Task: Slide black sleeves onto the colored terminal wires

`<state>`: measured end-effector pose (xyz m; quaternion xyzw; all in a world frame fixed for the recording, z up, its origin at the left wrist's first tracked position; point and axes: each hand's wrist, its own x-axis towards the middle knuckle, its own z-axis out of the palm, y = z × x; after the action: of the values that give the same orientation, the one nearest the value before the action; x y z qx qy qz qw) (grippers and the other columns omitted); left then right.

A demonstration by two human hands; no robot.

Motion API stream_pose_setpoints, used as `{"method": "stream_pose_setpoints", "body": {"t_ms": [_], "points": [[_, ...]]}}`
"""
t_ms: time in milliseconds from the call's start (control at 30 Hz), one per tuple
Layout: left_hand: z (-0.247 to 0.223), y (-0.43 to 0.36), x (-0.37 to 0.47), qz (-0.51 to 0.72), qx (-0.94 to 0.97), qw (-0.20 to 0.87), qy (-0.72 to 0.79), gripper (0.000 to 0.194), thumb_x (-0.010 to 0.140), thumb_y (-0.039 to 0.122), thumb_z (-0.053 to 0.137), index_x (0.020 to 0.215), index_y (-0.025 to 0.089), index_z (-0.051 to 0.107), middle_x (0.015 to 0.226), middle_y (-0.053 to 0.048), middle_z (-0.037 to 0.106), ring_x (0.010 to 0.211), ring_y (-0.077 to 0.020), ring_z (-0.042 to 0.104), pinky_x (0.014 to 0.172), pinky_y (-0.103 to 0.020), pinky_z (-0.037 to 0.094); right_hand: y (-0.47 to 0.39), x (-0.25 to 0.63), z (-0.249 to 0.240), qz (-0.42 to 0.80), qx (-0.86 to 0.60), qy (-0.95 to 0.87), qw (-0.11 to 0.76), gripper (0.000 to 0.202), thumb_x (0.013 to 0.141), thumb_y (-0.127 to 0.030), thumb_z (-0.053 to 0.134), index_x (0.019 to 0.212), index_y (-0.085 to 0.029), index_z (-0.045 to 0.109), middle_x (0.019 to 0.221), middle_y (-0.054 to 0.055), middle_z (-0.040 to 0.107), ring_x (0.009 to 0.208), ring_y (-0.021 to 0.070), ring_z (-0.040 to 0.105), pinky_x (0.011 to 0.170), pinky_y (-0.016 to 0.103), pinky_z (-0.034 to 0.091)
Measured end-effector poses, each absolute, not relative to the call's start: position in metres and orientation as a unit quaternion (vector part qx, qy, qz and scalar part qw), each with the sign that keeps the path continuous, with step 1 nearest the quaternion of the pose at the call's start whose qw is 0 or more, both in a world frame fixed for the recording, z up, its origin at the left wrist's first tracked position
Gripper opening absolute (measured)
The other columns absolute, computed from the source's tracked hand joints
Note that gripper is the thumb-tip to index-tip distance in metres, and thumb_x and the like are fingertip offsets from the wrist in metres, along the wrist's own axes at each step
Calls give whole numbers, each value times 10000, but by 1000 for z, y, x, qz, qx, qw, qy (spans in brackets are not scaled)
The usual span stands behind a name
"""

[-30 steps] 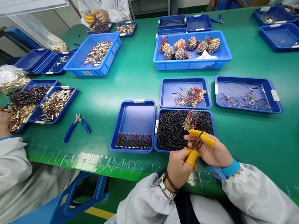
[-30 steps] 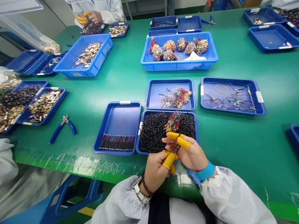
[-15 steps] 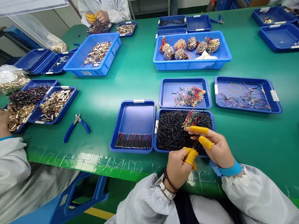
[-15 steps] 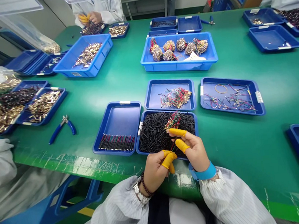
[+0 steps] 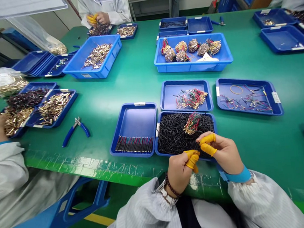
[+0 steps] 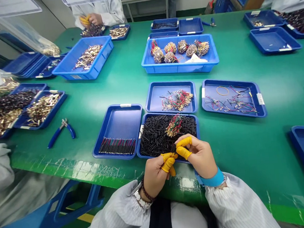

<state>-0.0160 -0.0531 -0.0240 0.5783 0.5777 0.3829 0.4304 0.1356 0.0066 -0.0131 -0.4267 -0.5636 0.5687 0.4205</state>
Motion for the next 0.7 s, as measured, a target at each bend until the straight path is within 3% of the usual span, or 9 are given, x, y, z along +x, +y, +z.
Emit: {"method": "stream_pose_setpoints", "body": {"t_ms": [167, 433, 600, 700], "points": [[-21, -54, -17, 390, 604, 374, 586, 410, 889, 347, 463, 549, 159, 594, 407, 19, 522, 392, -87, 471, 449, -199, 369, -3, 127, -13, 615, -412, -534, 408, 68, 760, -215, 676, 809, -203, 630, 808, 28, 579, 757, 153, 546, 666, 242, 462], [-24, -56, -14, 372, 662, 300, 578, 486, 901, 421, 415, 524, 153, 563, 484, -13, 564, 445, -96, 486, 450, -212, 332, -5, 124, -24, 697, -353, -449, 434, 100, 773, -285, 663, 836, -219, 622, 845, 28, 542, 763, 166, 523, 670, 281, 441], [-20, -55, -15, 372, 656, 303, 582, 505, 892, 463, 416, 516, 160, 562, 469, -4, 562, 433, -87, 481, 448, -203, 335, -7, 123, -20, 725, -323, -451, 407, 107, 769, -310, 656, 775, -207, 630, 806, 37, 529, 754, 180, 505, 675, 304, 438], [-16, -54, -15, 362, 658, 303, 587, 479, 893, 447, 424, 550, 159, 597, 478, -7, 578, 441, -91, 491, 456, -204, 341, -7, 121, -19, 723, -328, -435, 425, 169, 740, -354, 677, 831, -218, 630, 859, 48, 535, 770, 195, 514, 690, 328, 453]]}}
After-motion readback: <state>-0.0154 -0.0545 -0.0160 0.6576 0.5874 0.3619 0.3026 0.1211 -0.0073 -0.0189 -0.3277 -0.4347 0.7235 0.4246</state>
